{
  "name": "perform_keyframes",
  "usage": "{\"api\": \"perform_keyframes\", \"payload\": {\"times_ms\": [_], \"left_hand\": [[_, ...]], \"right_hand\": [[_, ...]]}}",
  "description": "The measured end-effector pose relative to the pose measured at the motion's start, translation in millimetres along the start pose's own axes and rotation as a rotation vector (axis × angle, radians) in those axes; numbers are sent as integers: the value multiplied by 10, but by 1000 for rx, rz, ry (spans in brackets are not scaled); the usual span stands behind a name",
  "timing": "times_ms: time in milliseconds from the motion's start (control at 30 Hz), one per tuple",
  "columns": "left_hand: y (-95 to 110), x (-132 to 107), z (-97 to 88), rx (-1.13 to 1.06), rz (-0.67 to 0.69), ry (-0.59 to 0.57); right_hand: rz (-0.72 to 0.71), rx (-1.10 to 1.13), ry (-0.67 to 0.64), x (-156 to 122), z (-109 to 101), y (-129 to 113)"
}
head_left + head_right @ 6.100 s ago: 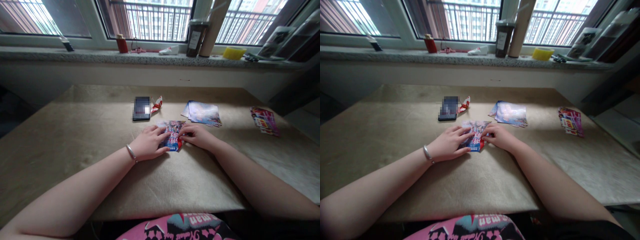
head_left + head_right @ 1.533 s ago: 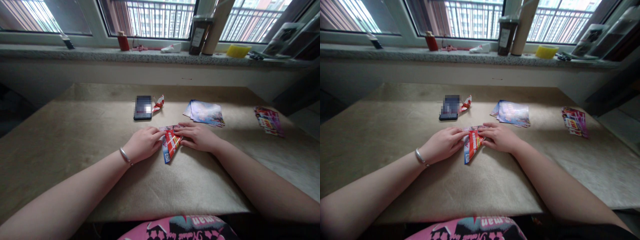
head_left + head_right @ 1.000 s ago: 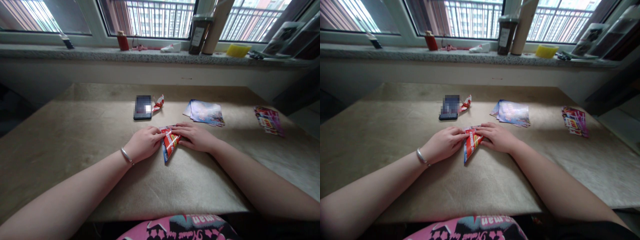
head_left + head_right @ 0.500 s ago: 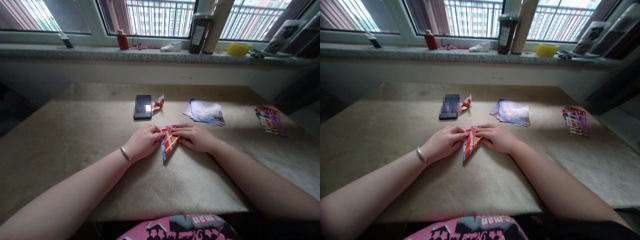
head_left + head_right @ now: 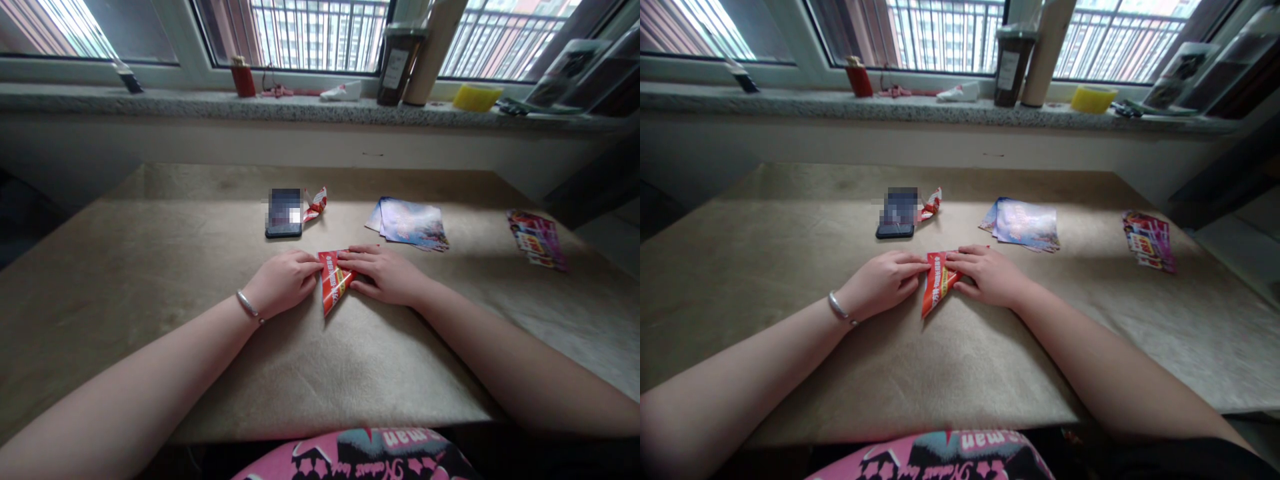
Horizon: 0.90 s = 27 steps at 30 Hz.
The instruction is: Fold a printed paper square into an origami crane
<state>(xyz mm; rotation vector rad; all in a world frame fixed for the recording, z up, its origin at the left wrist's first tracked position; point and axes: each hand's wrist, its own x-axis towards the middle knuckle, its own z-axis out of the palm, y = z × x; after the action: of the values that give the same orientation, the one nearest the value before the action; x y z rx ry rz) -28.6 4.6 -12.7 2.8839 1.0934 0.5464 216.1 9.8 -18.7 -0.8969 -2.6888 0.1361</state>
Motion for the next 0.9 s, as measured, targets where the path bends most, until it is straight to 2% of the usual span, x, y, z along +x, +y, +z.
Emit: {"api": "perform_keyframes", "payload": {"times_ms": [467,667,900], "left_hand": [[-2,5,-14,5,-4,-18],[26,20,1,-4,6,9],[65,46,2,13,-41,-62]], "right_hand": [[6,14,-12,19,13,-4],[2,16,-10,18,15,2],[-2,19,-5,17,23,7]]}}
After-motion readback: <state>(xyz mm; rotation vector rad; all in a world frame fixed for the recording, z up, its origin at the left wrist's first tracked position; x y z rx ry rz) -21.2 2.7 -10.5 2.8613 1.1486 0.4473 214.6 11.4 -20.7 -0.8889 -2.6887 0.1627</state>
